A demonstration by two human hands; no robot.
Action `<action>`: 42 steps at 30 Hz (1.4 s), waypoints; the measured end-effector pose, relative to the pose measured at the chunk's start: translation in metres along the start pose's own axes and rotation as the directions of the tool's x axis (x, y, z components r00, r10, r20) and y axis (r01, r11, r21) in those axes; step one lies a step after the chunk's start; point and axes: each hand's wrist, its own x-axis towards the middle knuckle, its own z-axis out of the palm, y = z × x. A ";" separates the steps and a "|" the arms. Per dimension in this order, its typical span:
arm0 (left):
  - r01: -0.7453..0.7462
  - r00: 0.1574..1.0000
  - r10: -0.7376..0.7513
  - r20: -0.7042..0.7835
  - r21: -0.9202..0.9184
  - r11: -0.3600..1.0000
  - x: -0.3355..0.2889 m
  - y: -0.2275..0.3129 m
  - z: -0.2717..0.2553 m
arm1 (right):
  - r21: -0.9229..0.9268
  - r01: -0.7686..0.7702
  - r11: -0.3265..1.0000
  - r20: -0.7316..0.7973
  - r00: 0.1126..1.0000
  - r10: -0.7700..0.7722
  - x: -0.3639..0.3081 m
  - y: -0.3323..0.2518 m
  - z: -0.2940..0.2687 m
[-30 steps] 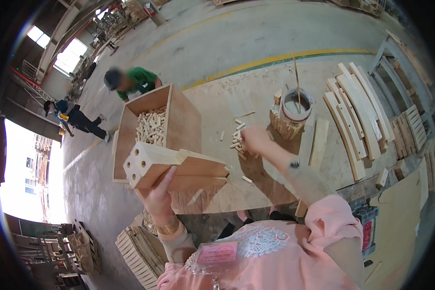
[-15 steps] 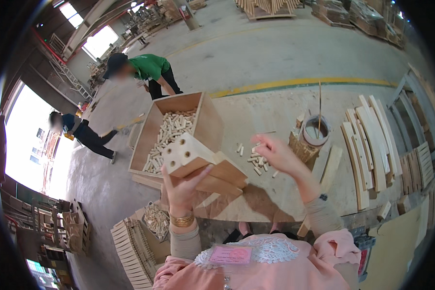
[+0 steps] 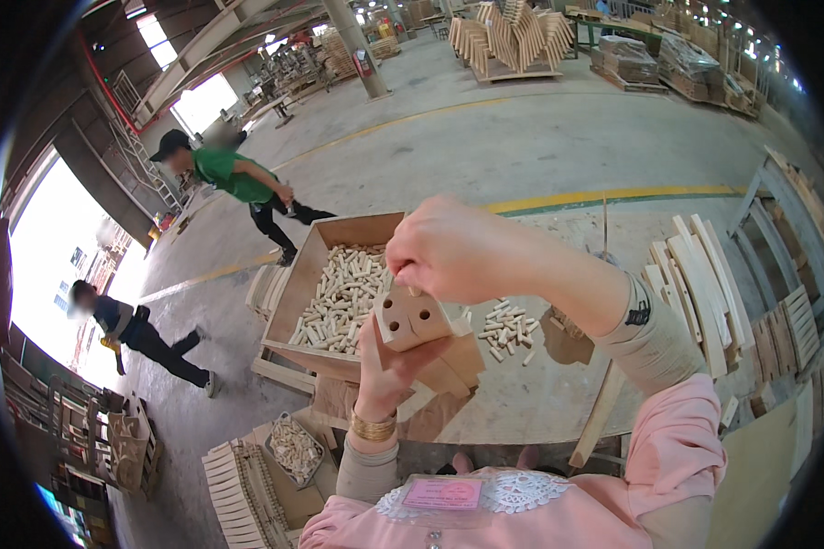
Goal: The person assembles small wooden components by applying glue to the holes of a block and inserting cylindrical dowels. They handle the parts one at a time, using a brush to apply adhesive and their fingers to press the dowels into place.
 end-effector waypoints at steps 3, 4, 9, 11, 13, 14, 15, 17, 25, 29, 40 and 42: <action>0.021 1.000 -0.020 0.007 -0.017 1.000 0.002 0.000 0.001 | -0.150 0.048 0.987 0.065 0.997 -0.038 0.000 -0.006 0.005; 0.047 0.998 -0.051 -0.025 -0.131 0.990 0.001 -0.007 0.003 | -0.130 0.054 0.990 0.037 0.998 -0.050 -0.001 -0.003 0.008; -0.046 0.994 0.021 -0.111 -0.224 0.973 0.000 -0.011 0.003 | 0.077 0.023 0.997 -0.142 0.990 -0.011 -0.009 0.010 0.025; -0.042 0.989 -0.008 -0.145 -0.335 0.941 -0.006 -0.015 -0.002 | 0.252 -0.096 0.963 -0.299 0.939 0.172 -0.017 0.023 0.030; 0.049 0.987 -0.103 -0.121 -0.385 0.922 -0.007 -0.014 -0.010 | 0.326 -0.305 0.895 -0.248 0.886 0.392 -0.037 0.068 0.057; 0.028 0.991 -0.072 -0.110 -0.358 0.933 -0.008 -0.017 -0.011 | 0.276 -0.457 0.845 -0.155 0.847 0.509 -0.058 0.108 0.084; 0.007 0.995 -0.039 -0.089 -0.332 0.943 -0.005 -0.018 -0.010 | 0.105 -0.535 0.838 -0.120 0.830 0.545 -0.081 0.146 0.116; 0.053 0.995 -0.073 -0.063 -0.274 0.960 0.001 -0.008 -0.005 | -0.165 -0.615 0.771 -0.083 0.787 0.611 -0.127 0.199 0.177; 0.117 0.969 -0.172 -0.176 -0.284 0.952 -0.001 -0.028 -0.009 | -0.302 -0.563 0.770 0.062 0.794 0.605 -0.132 0.232 0.231; 0.022 0.988 -0.028 -0.153 -0.037 0.999 -0.002 -0.032 -0.009 | -0.434 -0.546 0.716 0.086 0.766 0.637 -0.132 0.235 0.242; -0.010 0.997 -0.010 -0.082 -0.234 0.972 0.001 -0.019 -0.006 | -0.536 -0.452 0.712 0.215 0.743 0.634 -0.119 0.227 0.239; -0.020 0.997 0.002 -0.071 -0.254 0.967 0.002 -0.018 -0.006 | -0.492 -0.453 0.743 0.188 0.778 0.599 -0.122 0.225 0.238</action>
